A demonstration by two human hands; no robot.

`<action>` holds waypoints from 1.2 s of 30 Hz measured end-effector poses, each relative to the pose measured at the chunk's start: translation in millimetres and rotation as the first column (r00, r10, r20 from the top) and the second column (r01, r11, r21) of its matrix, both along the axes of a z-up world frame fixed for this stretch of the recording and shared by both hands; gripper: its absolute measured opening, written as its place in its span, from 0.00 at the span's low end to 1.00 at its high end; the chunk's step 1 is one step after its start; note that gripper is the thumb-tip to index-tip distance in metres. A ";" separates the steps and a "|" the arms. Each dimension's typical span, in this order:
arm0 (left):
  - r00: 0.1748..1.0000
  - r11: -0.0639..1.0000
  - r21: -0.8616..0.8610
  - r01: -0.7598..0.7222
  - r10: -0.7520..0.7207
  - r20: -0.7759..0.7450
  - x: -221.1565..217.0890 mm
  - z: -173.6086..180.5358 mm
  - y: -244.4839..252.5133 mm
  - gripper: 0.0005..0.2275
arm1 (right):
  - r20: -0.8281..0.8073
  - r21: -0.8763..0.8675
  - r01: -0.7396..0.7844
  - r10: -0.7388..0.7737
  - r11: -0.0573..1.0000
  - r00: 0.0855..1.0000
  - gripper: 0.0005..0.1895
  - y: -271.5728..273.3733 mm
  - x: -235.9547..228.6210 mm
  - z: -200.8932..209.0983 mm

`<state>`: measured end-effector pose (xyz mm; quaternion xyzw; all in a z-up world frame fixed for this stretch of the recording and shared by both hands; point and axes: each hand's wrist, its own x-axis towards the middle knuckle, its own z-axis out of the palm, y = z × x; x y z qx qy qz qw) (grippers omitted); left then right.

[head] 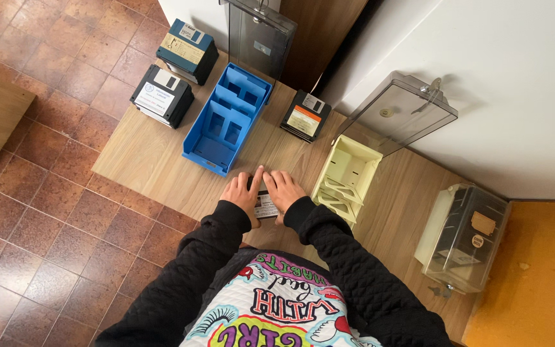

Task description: The person removes floppy disks from a yellow plastic rack and places them into a blue plastic crate. They handle the disks one at a time, transferring them from the rack to the crate.

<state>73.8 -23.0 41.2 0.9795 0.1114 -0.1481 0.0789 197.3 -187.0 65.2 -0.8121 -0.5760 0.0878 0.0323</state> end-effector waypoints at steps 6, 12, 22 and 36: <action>0.997 1.000 0.010 0.007 -0.008 0.072 -3.5 1.8 1.1 0.82 | 0.029 0.064 0.015 -0.017 0.998 0.999 0.50 0.1 0.1 35.8; 0.996 0.955 -0.290 -0.066 0.081 0.040 -14.0 96.2 6.7 0.82 | -0.562 -0.111 0.148 -0.185 0.983 0.807 1.00 -5.8 5.1 133.9; 0.526 0.000 -0.997 -0.072 0.849 -0.038 -56.9 -60.5 -22.5 0.34 | -0.938 -0.110 0.889 -0.343 0.444 0.055 0.40 -13.8 -47.6 18.2; 0.504 0.188 -0.982 0.007 0.848 0.165 -32.0 -70.6 -46.1 0.29 | -0.858 0.053 0.937 -0.465 0.346 0.220 0.30 1.9 -65.9 -47.6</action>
